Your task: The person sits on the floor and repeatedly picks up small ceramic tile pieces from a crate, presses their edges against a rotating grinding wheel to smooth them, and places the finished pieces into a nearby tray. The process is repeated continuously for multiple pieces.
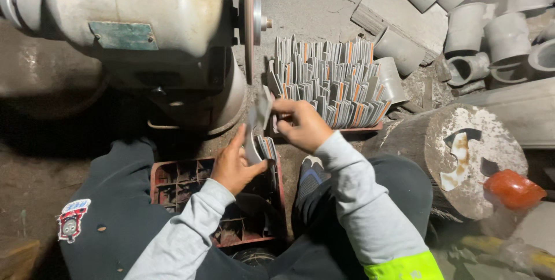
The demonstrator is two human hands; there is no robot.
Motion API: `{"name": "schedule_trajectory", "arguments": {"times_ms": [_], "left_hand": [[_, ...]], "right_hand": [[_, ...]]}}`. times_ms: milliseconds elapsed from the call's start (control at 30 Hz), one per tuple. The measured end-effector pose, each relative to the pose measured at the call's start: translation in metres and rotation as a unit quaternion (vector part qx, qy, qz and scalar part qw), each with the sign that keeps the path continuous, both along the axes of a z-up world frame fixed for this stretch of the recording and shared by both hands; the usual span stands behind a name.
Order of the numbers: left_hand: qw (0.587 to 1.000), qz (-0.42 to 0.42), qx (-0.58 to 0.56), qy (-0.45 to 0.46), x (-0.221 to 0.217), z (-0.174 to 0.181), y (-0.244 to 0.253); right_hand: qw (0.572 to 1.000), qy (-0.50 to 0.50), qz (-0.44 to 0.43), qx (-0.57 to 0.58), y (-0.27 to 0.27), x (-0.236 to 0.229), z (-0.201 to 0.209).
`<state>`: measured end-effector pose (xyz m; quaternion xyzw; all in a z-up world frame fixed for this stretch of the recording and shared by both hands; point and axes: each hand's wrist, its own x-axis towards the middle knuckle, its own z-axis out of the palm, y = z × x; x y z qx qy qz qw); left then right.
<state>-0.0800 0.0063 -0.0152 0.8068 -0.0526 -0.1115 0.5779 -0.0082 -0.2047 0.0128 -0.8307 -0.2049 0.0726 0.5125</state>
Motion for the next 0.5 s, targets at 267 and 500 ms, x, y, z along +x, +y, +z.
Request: {"name": "schedule_trajectory", "arguments": {"times_ms": [267, 500], "left_hand": [[0.996, 0.001, -0.088, 0.029, 0.009, 0.008, 0.001], [0.94, -0.034, -0.275, 0.197, 0.058, 0.012, 0.005]], "right_hand": [[0.98, 0.152, -0.066, 0.105, 0.007, -0.001, 0.0], [0.991, -0.075, -0.109, -0.015, 0.043, 0.04, -0.007]]}}
